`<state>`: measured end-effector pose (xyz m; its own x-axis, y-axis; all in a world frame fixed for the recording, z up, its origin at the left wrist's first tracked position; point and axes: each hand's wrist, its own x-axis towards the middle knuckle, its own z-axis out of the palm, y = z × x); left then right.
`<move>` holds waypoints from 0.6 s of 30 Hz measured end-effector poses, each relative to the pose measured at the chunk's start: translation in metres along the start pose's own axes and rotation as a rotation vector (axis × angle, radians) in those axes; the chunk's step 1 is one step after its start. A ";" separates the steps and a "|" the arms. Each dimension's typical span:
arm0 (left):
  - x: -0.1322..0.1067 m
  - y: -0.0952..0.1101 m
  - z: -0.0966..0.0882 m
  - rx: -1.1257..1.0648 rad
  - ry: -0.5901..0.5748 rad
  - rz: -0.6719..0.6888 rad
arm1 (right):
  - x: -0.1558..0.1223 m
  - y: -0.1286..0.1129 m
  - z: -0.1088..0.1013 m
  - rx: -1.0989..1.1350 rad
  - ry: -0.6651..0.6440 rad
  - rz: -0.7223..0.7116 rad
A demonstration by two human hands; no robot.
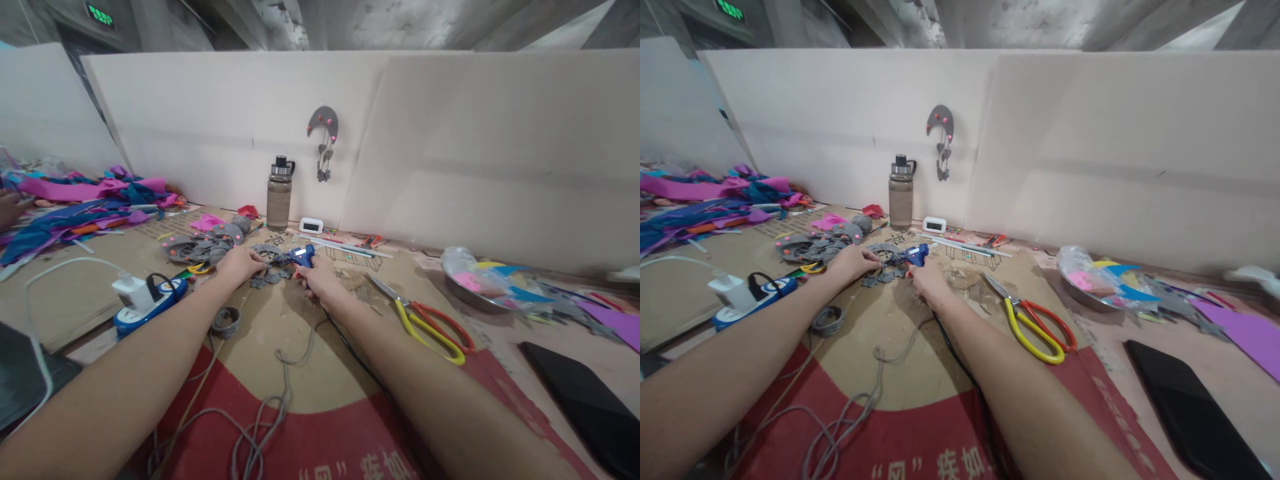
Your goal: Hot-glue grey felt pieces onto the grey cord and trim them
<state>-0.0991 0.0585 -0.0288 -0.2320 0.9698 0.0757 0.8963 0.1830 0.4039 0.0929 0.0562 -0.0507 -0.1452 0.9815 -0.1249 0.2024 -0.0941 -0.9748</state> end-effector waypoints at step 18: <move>0.003 -0.006 0.003 0.004 0.010 -0.004 | -0.004 -0.004 -0.001 0.005 -0.013 0.009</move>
<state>-0.1038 0.0605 -0.0335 -0.2395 0.9673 0.0835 0.8969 0.1875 0.4006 0.0934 0.0526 -0.0465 -0.1555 0.9784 -0.1362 0.1989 -0.1041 -0.9745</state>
